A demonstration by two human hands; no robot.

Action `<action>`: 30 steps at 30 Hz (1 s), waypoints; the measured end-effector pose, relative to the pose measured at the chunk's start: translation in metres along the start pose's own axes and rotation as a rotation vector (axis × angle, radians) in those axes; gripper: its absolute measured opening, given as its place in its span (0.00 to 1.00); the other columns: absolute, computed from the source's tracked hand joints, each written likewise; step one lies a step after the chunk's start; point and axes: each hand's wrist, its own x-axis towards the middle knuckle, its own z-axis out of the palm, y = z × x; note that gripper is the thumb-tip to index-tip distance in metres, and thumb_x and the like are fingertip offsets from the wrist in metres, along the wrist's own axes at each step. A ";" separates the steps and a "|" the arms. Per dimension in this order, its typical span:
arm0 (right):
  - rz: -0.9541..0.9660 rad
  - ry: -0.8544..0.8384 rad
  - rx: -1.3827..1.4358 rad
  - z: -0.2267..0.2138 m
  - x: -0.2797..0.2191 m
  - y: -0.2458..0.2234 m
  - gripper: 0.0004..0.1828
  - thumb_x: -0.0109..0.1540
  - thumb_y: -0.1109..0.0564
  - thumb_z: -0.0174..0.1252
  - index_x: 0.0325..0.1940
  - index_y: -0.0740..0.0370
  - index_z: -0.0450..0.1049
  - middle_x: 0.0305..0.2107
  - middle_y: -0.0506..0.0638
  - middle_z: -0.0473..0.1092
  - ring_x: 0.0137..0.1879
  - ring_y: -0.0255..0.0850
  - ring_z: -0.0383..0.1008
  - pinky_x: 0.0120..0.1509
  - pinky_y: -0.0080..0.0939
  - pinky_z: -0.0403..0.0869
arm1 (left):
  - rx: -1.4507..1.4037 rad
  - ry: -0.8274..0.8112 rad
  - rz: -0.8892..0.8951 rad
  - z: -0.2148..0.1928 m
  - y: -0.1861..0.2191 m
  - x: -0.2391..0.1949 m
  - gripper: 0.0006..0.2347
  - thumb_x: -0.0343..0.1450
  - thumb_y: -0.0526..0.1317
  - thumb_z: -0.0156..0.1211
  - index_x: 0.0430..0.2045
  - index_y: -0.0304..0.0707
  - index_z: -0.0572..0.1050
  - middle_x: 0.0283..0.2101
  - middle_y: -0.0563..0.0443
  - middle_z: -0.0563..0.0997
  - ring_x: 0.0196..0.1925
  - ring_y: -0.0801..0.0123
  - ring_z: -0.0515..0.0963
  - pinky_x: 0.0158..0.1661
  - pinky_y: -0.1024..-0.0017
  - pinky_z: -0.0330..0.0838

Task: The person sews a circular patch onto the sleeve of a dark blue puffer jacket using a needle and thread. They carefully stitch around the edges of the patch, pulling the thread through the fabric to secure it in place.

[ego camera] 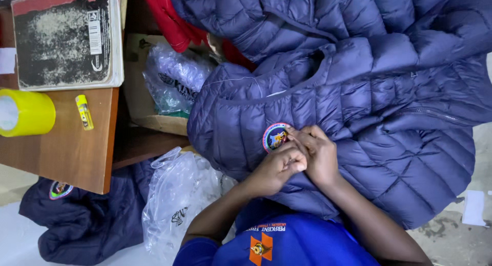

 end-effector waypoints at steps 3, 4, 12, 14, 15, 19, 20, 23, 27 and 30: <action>0.018 0.050 0.013 -0.006 0.000 0.003 0.08 0.67 0.56 0.65 0.48 0.50 0.87 0.36 0.51 0.79 0.43 0.53 0.83 0.48 0.49 0.79 | 0.192 0.100 -0.031 -0.013 -0.002 0.002 0.23 0.80 0.62 0.44 0.42 0.44 0.78 0.36 0.43 0.74 0.40 0.45 0.79 0.43 0.55 0.73; 0.020 0.047 0.017 -0.007 0.001 -0.001 0.08 0.67 0.56 0.65 0.48 0.50 0.87 0.36 0.51 0.79 0.43 0.53 0.83 0.48 0.49 0.79 | 0.193 0.101 -0.035 -0.020 -0.005 0.000 0.23 0.80 0.62 0.44 0.42 0.44 0.78 0.36 0.43 0.74 0.40 0.45 0.79 0.43 0.55 0.73; 0.030 0.162 0.035 -0.010 0.000 0.005 0.16 0.76 0.56 0.51 0.38 0.59 0.79 0.24 0.48 0.78 0.33 0.49 0.84 0.42 0.45 0.78 | 1.157 0.342 0.042 -0.021 -0.016 0.002 0.23 0.78 0.44 0.55 0.70 0.38 0.68 0.43 0.43 0.73 0.36 0.52 0.76 0.35 0.59 0.74; 0.015 0.152 -0.015 -0.008 -0.001 0.013 0.17 0.76 0.54 0.50 0.36 0.58 0.77 0.23 0.51 0.75 0.32 0.53 0.82 0.40 0.49 0.77 | 1.168 0.351 0.050 -0.019 -0.018 0.000 0.20 0.79 0.44 0.53 0.68 0.42 0.70 0.41 0.46 0.75 0.35 0.55 0.77 0.35 0.62 0.73; 0.002 0.141 -0.068 -0.008 -0.002 0.017 0.18 0.77 0.52 0.49 0.35 0.58 0.74 0.22 0.54 0.72 0.31 0.58 0.79 0.37 0.53 0.75 | 1.176 0.358 0.057 -0.017 -0.020 -0.001 0.18 0.80 0.44 0.51 0.67 0.46 0.72 0.40 0.50 0.76 0.35 0.59 0.77 0.35 0.65 0.72; 0.021 0.113 0.068 -0.013 0.003 0.012 0.19 0.77 0.54 0.49 0.33 0.59 0.73 0.19 0.55 0.67 0.31 0.62 0.76 0.39 0.54 0.73 | 1.179 0.371 0.121 -0.007 -0.034 -0.001 0.18 0.81 0.47 0.47 0.65 0.50 0.74 0.41 0.56 0.77 0.35 0.64 0.77 0.37 0.69 0.74; 0.030 0.102 0.094 -0.014 0.004 0.011 0.20 0.77 0.54 0.48 0.32 0.59 0.73 0.18 0.55 0.66 0.30 0.60 0.75 0.38 0.52 0.73 | 1.209 0.389 0.127 -0.006 -0.033 0.000 0.17 0.81 0.47 0.48 0.64 0.49 0.75 0.41 0.55 0.77 0.35 0.64 0.77 0.37 0.69 0.74; 0.044 0.094 0.117 -0.013 0.004 0.013 0.20 0.77 0.53 0.49 0.31 0.58 0.73 0.17 0.54 0.65 0.29 0.58 0.74 0.38 0.51 0.72 | 1.259 0.394 0.125 -0.006 -0.029 0.004 0.17 0.81 0.46 0.49 0.63 0.48 0.75 0.40 0.55 0.78 0.34 0.64 0.77 0.36 0.69 0.74; 0.057 0.091 0.117 -0.013 0.003 0.013 0.21 0.77 0.53 0.49 0.31 0.58 0.73 0.17 0.54 0.64 0.29 0.57 0.74 0.38 0.50 0.72 | 1.277 0.388 0.120 -0.005 -0.030 0.006 0.17 0.80 0.46 0.51 0.63 0.48 0.75 0.40 0.55 0.78 0.33 0.64 0.78 0.35 0.69 0.75; 0.050 0.091 0.125 -0.013 0.004 0.013 0.20 0.77 0.53 0.49 0.31 0.58 0.73 0.16 0.54 0.64 0.29 0.58 0.73 0.38 0.51 0.73 | 1.201 0.366 0.152 -0.007 -0.027 0.006 0.17 0.81 0.44 0.50 0.64 0.44 0.75 0.39 0.53 0.77 0.33 0.60 0.77 0.35 0.67 0.74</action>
